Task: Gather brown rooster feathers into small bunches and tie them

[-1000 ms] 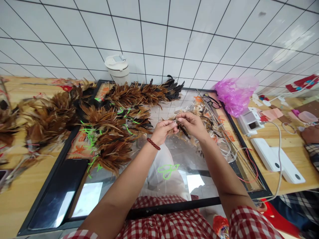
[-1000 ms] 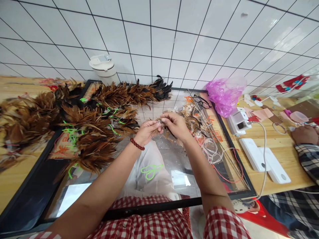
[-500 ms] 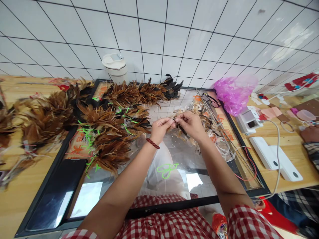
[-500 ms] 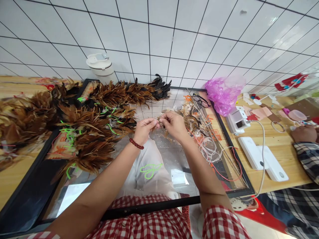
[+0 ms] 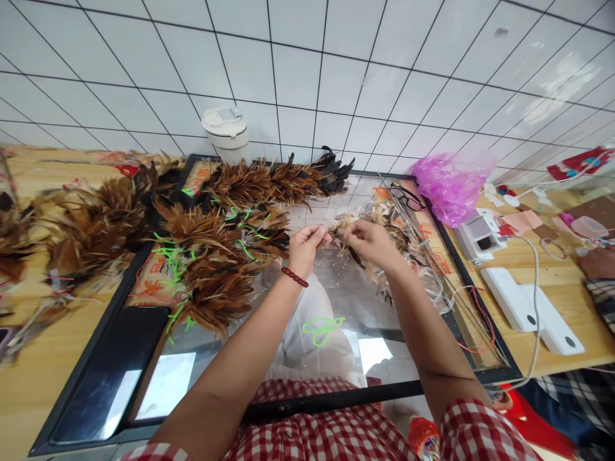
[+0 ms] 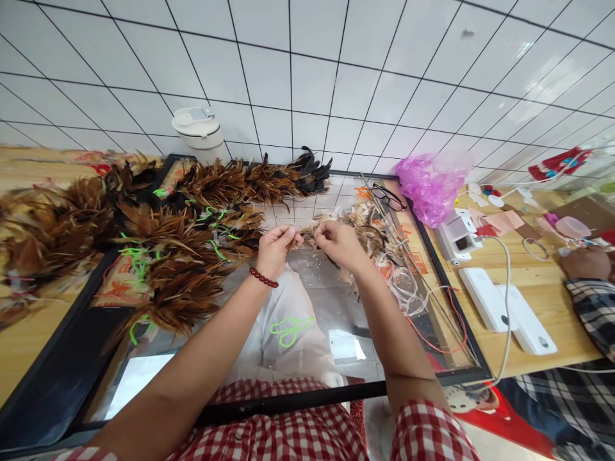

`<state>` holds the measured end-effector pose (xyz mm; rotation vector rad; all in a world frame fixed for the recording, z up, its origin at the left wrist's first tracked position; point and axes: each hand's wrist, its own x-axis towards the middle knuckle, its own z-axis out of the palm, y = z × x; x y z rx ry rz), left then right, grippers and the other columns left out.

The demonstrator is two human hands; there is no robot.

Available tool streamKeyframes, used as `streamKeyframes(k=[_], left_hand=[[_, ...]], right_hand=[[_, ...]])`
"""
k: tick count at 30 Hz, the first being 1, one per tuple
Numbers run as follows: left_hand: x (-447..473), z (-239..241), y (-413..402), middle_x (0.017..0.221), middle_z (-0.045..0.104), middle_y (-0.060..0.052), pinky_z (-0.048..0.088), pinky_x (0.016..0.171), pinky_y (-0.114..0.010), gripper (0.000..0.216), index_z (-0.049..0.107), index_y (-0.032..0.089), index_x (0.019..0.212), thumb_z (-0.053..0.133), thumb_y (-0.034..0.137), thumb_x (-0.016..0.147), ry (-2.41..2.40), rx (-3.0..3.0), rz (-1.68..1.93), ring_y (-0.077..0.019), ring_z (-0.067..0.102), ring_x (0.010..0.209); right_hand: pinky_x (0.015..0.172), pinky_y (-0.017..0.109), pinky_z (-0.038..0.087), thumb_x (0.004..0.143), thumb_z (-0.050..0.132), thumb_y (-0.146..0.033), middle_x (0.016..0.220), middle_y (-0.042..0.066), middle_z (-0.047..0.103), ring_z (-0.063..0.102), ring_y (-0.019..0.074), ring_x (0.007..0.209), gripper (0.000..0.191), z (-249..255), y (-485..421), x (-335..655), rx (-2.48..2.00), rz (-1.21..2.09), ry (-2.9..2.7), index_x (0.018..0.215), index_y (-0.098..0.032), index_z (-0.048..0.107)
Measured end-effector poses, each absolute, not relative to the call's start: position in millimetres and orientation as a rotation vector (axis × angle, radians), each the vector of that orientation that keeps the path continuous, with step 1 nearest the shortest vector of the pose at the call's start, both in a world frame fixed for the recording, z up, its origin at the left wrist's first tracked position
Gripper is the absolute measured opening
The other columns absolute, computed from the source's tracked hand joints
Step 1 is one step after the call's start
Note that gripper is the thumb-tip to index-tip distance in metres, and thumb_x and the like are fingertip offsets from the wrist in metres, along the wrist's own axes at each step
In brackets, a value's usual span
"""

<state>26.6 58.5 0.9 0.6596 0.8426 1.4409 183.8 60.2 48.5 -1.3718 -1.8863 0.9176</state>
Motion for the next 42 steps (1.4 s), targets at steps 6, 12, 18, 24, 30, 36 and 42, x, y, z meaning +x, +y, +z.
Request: streamKeyframes(k=[6,12,18,24,30,36,42], left_hand=[[28,3,55,0.090,0.074,-0.006,0.047,0.075,-0.024,0.026,0.072,0.015,0.070,0.085,0.034,0.057,0.749,0.711,1.293,-0.0129,0.065,0.081],[29,-1,54,0.075,0.073,-0.004,0.039,0.056,-0.021,0.026,0.073,0.015,0.068,0.083,0.037,0.059,0.756,0.821,1.162,-0.0069,0.054,0.057],[28,1,53,0.074,0.072,-0.005,0.046,0.066,-0.022,0.028,0.071,0.014,0.068,0.084,0.036,0.057,0.738,0.765,1.192,-0.0103,0.062,0.067],[23,6,53,0.088,0.072,-0.007,0.053,0.076,-0.030,0.023,0.066,0.014,0.072,0.083,0.027,0.062,0.551,0.542,1.103,-0.0157,0.068,0.077],[18,6,58,0.075,0.066,-0.001,0.052,0.074,-0.025,0.016,0.062,0.016,0.069,0.078,0.019,0.067,0.533,0.417,1.237,-0.0111,0.064,0.074],[19,11,54,0.069,0.060,0.001,0.052,0.083,-0.029,0.018,0.059,0.016,0.067,0.077,0.021,0.070,0.511,0.475,1.221,-0.0109,0.062,0.074],[23,10,52,0.069,0.064,-0.001,0.051,0.082,-0.028,0.017,0.062,0.014,0.068,0.078,0.021,0.069,0.538,0.553,1.187,-0.0101,0.063,0.070]], right_hand=[[0.044,0.022,0.024,0.068,0.071,-0.044,0.050,-0.006,0.045,0.032,0.0064,0.045,0.029,53,65,184,-1.218,1.282,-1.337,0.071,-0.017,0.059],[0.044,0.021,0.027,0.069,0.073,-0.046,0.057,-0.003,0.051,0.036,0.0067,0.047,0.031,52,63,177,-1.166,1.223,-1.260,0.073,-0.018,0.059],[0.047,0.022,0.035,0.076,0.068,-0.046,0.068,0.000,0.057,0.043,0.0083,0.052,0.028,51,65,180,-1.120,1.090,-1.246,0.077,-0.020,0.057],[0.062,0.028,0.047,0.084,0.060,-0.040,0.075,0.003,0.063,0.056,0.0139,0.065,0.019,56,51,175,-1.094,0.728,-1.674,0.081,-0.021,0.061],[0.063,0.028,0.045,0.082,0.063,-0.033,0.079,0.004,0.065,0.055,0.0136,0.065,0.015,60,48,182,-0.977,0.681,-2.105,0.089,-0.021,0.070],[0.057,0.024,0.042,0.076,0.069,-0.048,0.068,-0.001,0.060,0.049,0.0101,0.058,0.035,49,59,174,-1.183,1.073,-1.470,0.093,-0.018,0.066],[0.051,0.023,0.039,0.069,0.074,-0.051,0.063,-0.002,0.061,0.047,0.0089,0.052,0.035,49,60,166,-1.097,1.368,-1.320,0.078,-0.018,0.064]])
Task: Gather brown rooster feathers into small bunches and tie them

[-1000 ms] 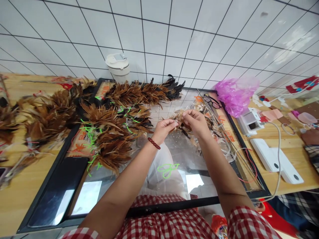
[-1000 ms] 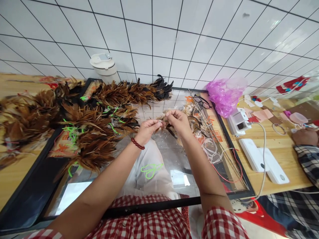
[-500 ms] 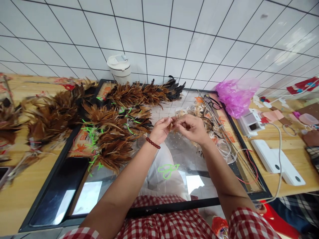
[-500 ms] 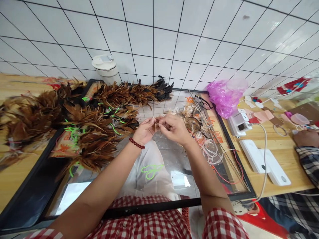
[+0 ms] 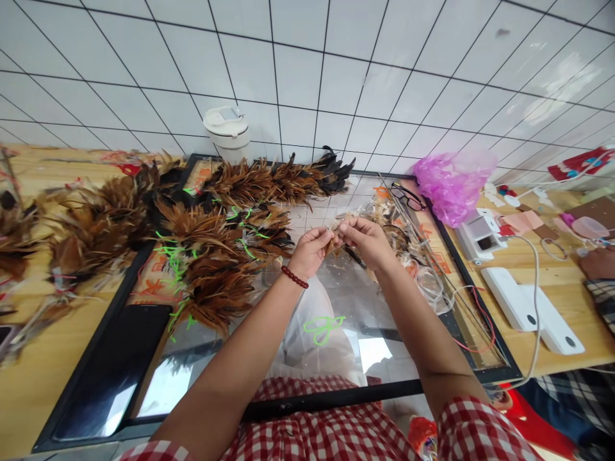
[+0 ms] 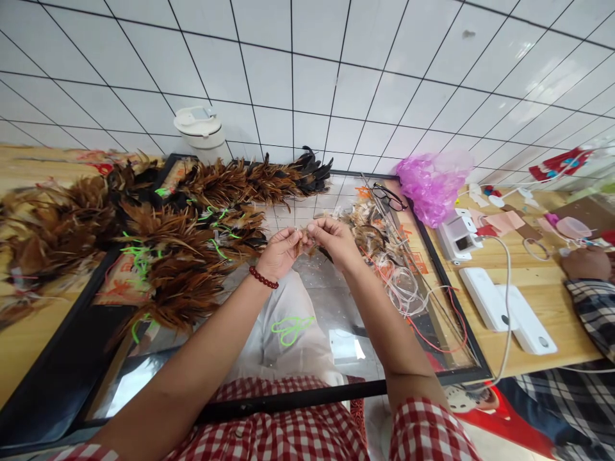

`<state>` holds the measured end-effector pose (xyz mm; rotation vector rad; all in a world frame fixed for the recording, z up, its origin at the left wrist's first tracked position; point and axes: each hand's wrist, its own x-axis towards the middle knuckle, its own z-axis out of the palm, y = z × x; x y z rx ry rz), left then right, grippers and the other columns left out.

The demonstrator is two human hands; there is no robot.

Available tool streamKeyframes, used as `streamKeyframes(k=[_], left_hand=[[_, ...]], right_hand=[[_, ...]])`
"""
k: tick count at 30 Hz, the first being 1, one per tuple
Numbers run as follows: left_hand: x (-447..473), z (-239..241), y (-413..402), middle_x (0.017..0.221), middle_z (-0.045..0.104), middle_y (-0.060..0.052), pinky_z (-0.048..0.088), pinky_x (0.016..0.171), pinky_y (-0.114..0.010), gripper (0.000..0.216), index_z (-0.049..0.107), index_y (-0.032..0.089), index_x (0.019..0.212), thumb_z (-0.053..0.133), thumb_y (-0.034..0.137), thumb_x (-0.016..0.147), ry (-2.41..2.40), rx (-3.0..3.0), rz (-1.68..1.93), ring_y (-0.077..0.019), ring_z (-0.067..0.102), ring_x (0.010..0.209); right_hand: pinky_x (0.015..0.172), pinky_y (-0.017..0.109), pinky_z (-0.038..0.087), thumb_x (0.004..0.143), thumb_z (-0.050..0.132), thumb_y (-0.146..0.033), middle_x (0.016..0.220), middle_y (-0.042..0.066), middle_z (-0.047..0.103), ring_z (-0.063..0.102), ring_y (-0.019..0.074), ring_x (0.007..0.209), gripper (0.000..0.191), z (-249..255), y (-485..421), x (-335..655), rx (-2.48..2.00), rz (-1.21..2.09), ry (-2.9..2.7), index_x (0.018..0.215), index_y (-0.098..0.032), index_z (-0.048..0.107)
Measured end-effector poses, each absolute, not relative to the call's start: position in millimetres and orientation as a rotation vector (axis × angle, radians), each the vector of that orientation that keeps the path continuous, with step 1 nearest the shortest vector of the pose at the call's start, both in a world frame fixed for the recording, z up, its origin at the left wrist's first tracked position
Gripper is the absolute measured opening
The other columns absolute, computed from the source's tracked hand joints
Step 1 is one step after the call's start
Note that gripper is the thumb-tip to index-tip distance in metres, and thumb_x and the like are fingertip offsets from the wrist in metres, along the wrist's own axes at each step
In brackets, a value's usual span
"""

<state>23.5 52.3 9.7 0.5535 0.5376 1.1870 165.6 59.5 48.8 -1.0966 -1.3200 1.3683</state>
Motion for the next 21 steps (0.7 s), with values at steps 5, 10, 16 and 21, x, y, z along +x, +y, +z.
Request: streamKeyframes(k=[5,10,16,21], left_hand=[[24,8,53,0.069,0.068,-0.002,0.054,0.072,-0.029,0.020,0.063,0.013,0.073,0.079,0.023,0.066,0.652,0.502,1.130,-0.0132,0.066,0.065],[26,9,52,0.066,0.070,-0.004,0.052,0.060,-0.026,0.024,0.065,0.011,0.073,0.081,0.026,0.063,0.709,0.569,1.092,-0.0125,0.064,0.058],[26,6,52,0.064,0.068,-0.004,0.049,0.057,-0.023,0.027,0.068,0.010,0.074,0.083,0.028,0.061,0.754,0.644,1.064,-0.0108,0.062,0.053],[24,4,53,0.058,0.064,-0.002,0.045,0.053,-0.022,0.027,0.066,0.010,0.070,0.082,0.029,0.060,0.720,0.694,1.068,-0.0092,0.058,0.049]], right_hand=[[0.066,0.029,0.048,0.075,0.072,-0.044,0.070,0.001,0.065,0.059,0.0137,0.065,0.027,45,61,174,-1.049,1.251,-1.525,0.075,-0.019,0.064],[0.071,0.029,0.048,0.082,0.065,-0.034,0.070,0.001,0.064,0.059,0.0145,0.071,0.016,36,64,178,-1.098,0.924,-1.698,0.076,-0.019,0.067],[0.072,0.028,0.046,0.082,0.063,-0.024,0.076,0.002,0.065,0.059,0.0143,0.075,0.009,35,63,176,-1.126,0.718,-1.802,0.076,-0.019,0.068],[0.071,0.028,0.046,0.080,0.065,-0.028,0.076,0.002,0.066,0.059,0.0146,0.074,0.011,32,65,177,-1.159,0.785,-1.765,0.077,-0.018,0.068]])
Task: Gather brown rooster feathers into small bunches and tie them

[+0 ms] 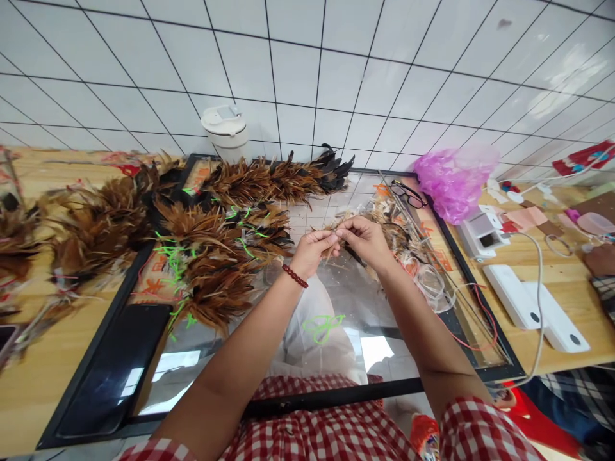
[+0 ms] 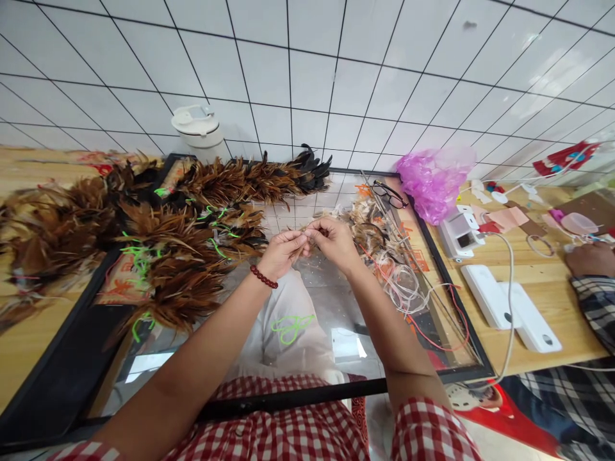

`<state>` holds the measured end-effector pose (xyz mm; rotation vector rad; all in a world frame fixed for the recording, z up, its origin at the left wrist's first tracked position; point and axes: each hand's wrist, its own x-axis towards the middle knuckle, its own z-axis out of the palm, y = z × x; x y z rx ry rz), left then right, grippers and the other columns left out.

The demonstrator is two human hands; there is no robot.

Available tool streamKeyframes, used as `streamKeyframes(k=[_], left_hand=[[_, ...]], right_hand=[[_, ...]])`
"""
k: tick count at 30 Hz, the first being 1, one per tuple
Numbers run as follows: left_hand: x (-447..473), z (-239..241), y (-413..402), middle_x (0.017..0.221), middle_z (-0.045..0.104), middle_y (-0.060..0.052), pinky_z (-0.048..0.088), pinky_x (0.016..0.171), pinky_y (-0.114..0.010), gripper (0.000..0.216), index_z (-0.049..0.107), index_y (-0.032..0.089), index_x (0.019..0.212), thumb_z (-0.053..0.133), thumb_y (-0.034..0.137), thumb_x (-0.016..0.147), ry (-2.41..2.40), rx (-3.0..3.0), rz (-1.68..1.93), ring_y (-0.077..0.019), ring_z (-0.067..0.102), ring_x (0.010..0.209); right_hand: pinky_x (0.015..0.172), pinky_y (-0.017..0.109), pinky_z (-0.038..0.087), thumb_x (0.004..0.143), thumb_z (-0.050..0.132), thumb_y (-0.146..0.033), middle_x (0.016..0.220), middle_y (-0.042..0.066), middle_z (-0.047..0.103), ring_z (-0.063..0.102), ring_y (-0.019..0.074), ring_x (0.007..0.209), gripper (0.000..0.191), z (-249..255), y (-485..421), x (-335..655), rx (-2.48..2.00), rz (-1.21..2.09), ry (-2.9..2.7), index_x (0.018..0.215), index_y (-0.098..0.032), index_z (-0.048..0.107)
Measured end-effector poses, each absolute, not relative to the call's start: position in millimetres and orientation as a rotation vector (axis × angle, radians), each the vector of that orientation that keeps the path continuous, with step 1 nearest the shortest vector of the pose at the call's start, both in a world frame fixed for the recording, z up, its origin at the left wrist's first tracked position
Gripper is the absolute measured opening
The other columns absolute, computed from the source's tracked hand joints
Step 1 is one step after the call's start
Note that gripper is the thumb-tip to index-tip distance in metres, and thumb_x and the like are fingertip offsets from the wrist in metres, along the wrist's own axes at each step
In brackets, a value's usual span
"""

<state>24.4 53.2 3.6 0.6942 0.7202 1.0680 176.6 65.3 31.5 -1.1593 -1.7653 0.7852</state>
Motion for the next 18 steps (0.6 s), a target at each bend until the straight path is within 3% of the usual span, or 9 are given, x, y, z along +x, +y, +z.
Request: streamKeyframes(k=[5,10,14,18], left_hand=[[23,1,54,0.056,0.062,-0.002,0.044,0.053,-0.022,0.024,0.066,0.011,0.067,0.081,0.029,0.061,0.670,0.724,1.067,-0.0087,0.056,0.048],[24,1,54,0.063,0.068,-0.004,0.048,0.059,-0.024,0.029,0.070,0.011,0.072,0.084,0.032,0.057,0.711,0.708,1.048,-0.0110,0.062,0.055],[27,2,52,0.070,0.071,-0.006,0.051,0.068,-0.027,0.035,0.073,0.011,0.078,0.086,0.035,0.055,0.740,0.704,1.066,-0.0130,0.065,0.064],[27,1,51,0.067,0.071,-0.005,0.051,0.067,-0.026,0.035,0.073,0.012,0.076,0.086,0.036,0.054,0.742,0.705,1.080,-0.0129,0.065,0.063]], right_hand=[[0.071,0.030,0.048,0.083,0.062,-0.035,0.081,0.003,0.066,0.061,0.0157,0.074,0.021,30,66,178,-1.092,0.937,-1.791,0.096,-0.019,0.069],[0.074,0.031,0.048,0.087,0.057,-0.030,0.074,0.003,0.063,0.059,0.0157,0.072,0.017,40,63,179,-1.082,0.842,-1.899,0.079,-0.018,0.066],[0.074,0.031,0.046,0.085,0.057,-0.024,0.078,0.004,0.062,0.058,0.0161,0.075,0.014,46,60,177,-1.119,0.665,-1.931,0.075,-0.018,0.065],[0.074,0.030,0.045,0.084,0.057,-0.021,0.078,0.004,0.063,0.058,0.0158,0.075,0.012,44,59,174,-1.122,0.612,-1.927,0.075,-0.018,0.065]])
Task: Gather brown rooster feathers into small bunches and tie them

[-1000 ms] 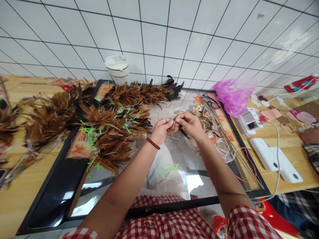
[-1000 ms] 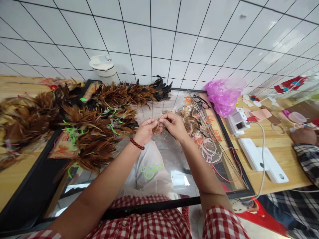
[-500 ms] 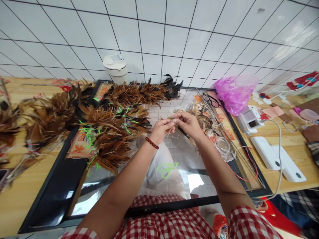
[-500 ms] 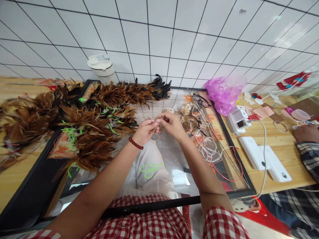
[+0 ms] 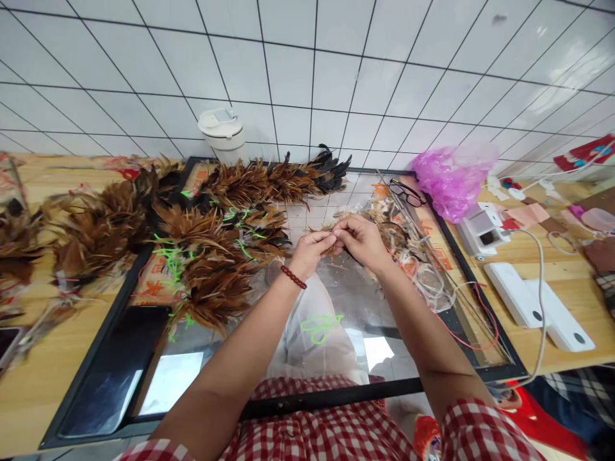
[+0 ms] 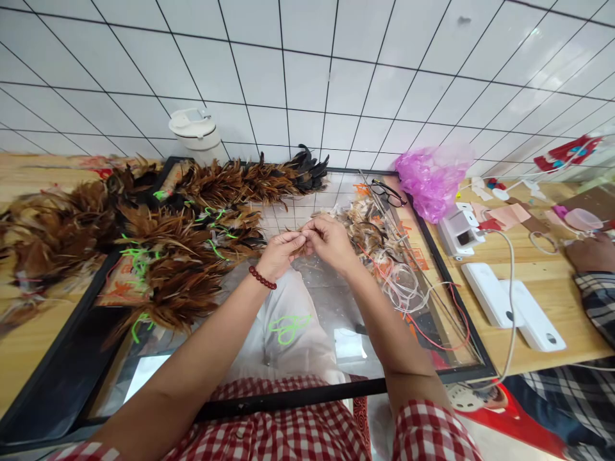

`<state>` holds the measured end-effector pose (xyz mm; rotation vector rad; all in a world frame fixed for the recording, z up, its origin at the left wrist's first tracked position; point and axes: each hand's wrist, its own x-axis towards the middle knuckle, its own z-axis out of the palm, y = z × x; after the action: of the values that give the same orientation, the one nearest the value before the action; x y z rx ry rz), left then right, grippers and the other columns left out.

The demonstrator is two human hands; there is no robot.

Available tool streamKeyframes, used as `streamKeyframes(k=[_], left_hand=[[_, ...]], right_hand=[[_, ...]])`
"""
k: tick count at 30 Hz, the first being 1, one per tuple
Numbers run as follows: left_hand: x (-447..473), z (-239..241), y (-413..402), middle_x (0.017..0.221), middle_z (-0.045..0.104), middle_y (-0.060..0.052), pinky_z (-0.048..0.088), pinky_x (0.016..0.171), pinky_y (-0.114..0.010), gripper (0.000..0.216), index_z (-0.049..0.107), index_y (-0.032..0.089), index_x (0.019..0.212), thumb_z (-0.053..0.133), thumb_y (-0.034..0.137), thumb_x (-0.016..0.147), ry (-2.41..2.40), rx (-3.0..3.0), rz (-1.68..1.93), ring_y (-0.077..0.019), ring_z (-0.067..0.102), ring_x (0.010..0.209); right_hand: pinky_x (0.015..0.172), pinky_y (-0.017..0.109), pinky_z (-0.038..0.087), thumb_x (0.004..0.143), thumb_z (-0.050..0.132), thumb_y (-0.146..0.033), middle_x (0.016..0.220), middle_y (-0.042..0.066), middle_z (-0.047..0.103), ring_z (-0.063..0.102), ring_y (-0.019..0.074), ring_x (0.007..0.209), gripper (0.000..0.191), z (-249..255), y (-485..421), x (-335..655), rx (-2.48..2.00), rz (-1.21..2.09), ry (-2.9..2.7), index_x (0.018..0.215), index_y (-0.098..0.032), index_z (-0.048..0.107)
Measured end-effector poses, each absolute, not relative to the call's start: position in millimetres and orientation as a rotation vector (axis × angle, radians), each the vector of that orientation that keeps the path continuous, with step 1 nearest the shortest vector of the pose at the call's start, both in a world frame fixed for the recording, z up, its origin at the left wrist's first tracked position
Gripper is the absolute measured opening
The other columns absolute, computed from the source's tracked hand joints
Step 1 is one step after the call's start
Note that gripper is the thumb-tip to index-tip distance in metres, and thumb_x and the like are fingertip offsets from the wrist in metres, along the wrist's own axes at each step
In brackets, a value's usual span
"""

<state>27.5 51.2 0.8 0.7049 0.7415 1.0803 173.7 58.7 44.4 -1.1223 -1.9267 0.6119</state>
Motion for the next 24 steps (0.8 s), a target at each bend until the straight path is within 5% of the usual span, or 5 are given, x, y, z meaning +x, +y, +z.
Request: streamKeyframes(k=[9,18,24], left_hand=[[21,4,55,0.064,0.064,-0.001,0.051,0.064,-0.022,0.019,0.066,0.012,0.070,0.080,0.024,0.065,0.681,0.530,1.236,-0.0087,0.061,0.060],[20,4,57,0.065,0.060,0.000,0.051,0.069,-0.024,0.016,0.064,0.012,0.071,0.077,0.022,0.069,0.671,0.469,1.270,-0.0081,0.059,0.062],[19,7,57,0.065,0.060,0.001,0.049,0.066,-0.023,0.014,0.063,0.013,0.072,0.074,0.021,0.073,0.673,0.446,1.278,-0.0077,0.057,0.060]], right_hand=[[0.068,0.027,0.043,0.079,0.061,-0.021,0.077,0.003,0.067,0.058,0.0148,0.069,0.010,58,61,189,-1.376,0.566,-2.036,0.083,-0.018,0.070],[0.054,0.026,0.031,0.069,0.061,-0.009,0.060,0.003,0.065,0.054,0.0149,0.056,0.018,63,42,183,-1.533,0.565,-2.672,0.058,-0.022,0.068],[0.064,0.026,0.039,0.075,0.057,-0.012,0.090,0.005,0.067,0.060,0.0184,0.077,0.027,53,53,183,-1.529,0.386,-2.487,0.095,-0.024,0.070]])
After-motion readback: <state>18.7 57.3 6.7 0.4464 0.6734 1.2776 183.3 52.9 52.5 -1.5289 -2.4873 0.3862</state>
